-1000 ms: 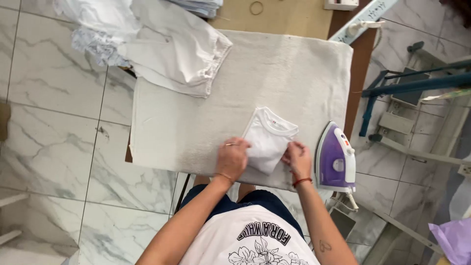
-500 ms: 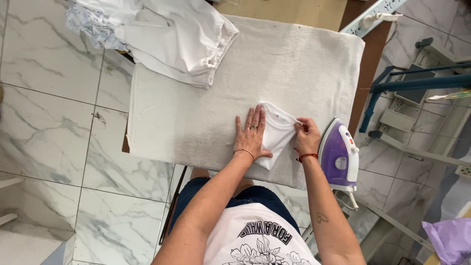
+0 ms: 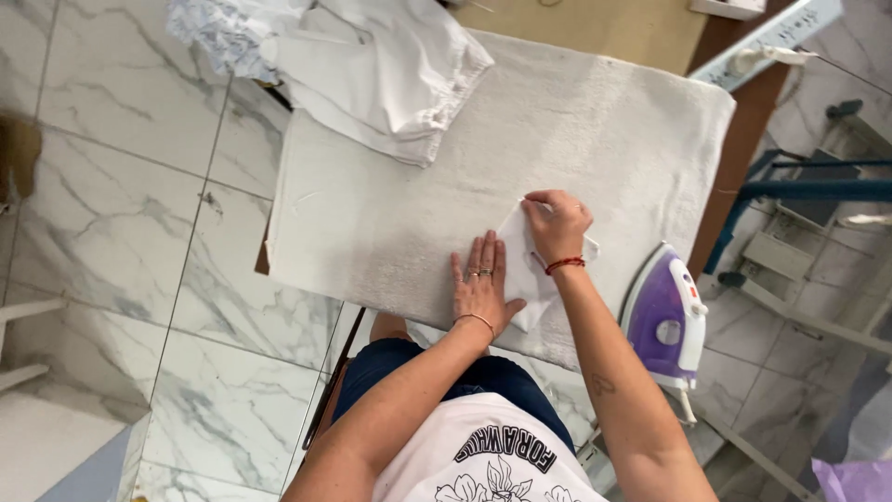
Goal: Ironing and folding small white garments on an ironing board
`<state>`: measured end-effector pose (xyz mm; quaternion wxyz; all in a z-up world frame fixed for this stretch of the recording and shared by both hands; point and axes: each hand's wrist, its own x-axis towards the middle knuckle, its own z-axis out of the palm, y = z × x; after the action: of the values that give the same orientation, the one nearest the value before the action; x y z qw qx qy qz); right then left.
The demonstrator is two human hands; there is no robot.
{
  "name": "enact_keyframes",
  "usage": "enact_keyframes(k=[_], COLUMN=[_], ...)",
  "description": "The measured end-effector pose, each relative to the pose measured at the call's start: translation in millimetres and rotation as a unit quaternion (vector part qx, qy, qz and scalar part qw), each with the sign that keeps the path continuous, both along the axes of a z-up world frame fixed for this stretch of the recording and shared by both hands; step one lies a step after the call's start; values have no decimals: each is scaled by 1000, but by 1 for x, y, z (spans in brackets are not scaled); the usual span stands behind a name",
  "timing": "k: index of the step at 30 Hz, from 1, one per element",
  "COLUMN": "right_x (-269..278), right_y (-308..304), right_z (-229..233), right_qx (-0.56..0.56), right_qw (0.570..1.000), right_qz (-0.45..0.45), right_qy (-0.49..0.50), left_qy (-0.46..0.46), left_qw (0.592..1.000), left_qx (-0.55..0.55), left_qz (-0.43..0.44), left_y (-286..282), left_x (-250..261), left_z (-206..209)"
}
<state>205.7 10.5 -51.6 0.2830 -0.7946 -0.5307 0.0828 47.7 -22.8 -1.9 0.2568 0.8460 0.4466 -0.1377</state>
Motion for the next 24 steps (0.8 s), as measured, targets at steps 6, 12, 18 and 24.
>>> enact_keyframes(k=[6, 12, 18, 24], right_x=[1, -27, -54, -46], right_y=[7, -3, -38, -27], right_z=[-11, 23, 36, 44], right_qx=[-15, 58, 43, -5], right_qw=[988, 988, 973, 955], right_qz=[-91, -26, 172, 249], right_qy=[125, -143, -146, -163], left_qy=[-2, 7, 17, 37], left_qw=[999, 999, 999, 999], left_qx=[-11, -7, -14, -8], left_qz=[31, 31, 41, 16], left_y=[-8, -10, -8, 1], left_x=[-4, -4, -3, -17], left_z=[2, 0, -3, 9])
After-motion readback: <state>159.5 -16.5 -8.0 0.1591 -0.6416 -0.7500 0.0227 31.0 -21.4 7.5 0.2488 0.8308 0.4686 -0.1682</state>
